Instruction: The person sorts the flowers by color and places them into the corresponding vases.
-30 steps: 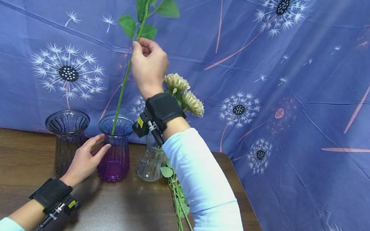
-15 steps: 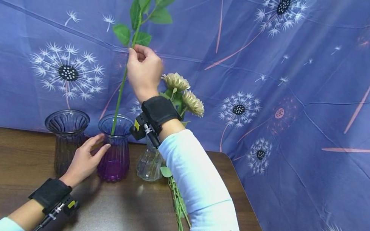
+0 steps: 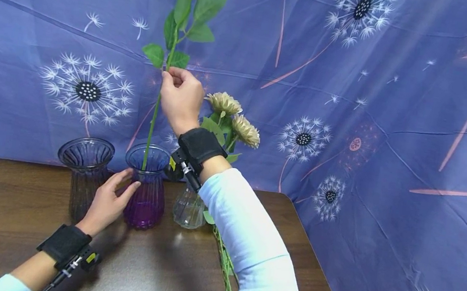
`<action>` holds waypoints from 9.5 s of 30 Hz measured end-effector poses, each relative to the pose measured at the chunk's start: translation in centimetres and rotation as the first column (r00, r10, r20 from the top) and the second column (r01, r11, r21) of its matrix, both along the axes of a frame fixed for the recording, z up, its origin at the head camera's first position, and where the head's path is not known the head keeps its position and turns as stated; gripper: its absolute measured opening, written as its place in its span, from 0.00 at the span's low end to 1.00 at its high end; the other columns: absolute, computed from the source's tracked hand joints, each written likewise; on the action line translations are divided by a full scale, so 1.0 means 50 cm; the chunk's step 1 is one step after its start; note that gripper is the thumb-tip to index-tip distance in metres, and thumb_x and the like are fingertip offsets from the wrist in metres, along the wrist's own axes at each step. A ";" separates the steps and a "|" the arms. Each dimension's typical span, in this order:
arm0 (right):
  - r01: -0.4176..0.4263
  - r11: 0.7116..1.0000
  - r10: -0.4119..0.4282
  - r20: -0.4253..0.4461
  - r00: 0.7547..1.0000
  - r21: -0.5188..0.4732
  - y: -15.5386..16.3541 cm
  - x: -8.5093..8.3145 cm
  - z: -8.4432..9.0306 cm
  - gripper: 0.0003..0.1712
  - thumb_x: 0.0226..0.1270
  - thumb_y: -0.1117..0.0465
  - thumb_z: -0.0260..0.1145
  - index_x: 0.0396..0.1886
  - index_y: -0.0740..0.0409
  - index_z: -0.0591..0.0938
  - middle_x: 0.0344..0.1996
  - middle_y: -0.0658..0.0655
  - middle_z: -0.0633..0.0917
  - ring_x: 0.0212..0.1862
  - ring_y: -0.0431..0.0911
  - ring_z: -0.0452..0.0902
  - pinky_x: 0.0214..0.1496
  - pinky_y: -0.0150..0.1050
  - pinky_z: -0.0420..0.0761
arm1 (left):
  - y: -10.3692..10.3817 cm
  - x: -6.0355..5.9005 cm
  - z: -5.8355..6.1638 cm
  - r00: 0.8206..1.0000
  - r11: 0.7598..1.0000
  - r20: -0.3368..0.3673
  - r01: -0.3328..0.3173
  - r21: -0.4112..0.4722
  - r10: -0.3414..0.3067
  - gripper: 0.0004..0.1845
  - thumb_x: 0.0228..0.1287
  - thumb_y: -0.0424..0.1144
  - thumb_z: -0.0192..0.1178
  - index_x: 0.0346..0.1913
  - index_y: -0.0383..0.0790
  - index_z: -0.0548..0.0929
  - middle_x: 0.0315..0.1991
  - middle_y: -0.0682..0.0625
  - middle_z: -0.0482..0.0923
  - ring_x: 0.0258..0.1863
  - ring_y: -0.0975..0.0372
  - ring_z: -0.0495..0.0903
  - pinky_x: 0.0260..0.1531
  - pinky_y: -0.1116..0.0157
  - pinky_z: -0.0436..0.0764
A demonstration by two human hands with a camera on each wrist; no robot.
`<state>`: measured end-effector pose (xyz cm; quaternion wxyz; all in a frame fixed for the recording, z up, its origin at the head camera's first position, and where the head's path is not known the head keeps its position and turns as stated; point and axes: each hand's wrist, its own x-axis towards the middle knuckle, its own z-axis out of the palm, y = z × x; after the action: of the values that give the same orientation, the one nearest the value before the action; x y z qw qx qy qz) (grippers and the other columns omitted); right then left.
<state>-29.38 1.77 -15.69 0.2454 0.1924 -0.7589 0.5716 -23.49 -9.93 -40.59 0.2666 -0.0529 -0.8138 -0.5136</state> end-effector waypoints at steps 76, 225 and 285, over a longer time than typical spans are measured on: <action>-0.003 0.991 -0.022 0.193 0.981 0.132 0.001 -0.028 -0.175 0.12 0.66 0.60 0.61 0.45 0.62 0.83 0.33 0.59 0.85 0.31 0.47 0.81 0.28 0.27 0.76 | 0.003 0.000 -0.004 0.999 1.000 -0.018 -0.030 -0.002 0.030 0.22 0.65 0.36 0.58 0.60 0.30 0.71 0.58 0.36 0.73 0.58 0.46 0.74 0.53 0.49 0.77; 0.223 0.964 -0.263 0.604 0.752 0.143 0.445 0.096 -0.461 0.14 0.63 0.67 0.61 0.42 0.76 0.81 0.23 0.53 0.84 0.22 0.39 0.77 0.25 0.29 0.78 | 0.009 -0.001 -0.020 0.992 0.997 -0.109 -0.062 0.040 0.066 0.20 0.62 0.33 0.60 0.57 0.31 0.75 0.56 0.39 0.76 0.56 0.50 0.76 0.52 0.86 0.69; 0.003 0.936 -0.002 0.002 1.000 -0.351 0.174 0.020 0.070 0.11 0.63 0.68 0.63 0.41 0.72 0.81 0.19 0.49 0.80 0.20 0.38 0.75 0.28 0.28 0.81 | 0.008 0.000 -0.023 0.990 0.996 -0.112 -0.081 0.027 0.084 0.19 0.62 0.33 0.61 0.56 0.32 0.76 0.54 0.38 0.77 0.51 0.50 0.78 0.48 0.59 0.79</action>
<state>-28.38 10.49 -12.21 0.2760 0.1440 -0.6454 0.6976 -23.47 -9.54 -41.75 0.3340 -0.0454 -0.7931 -0.5073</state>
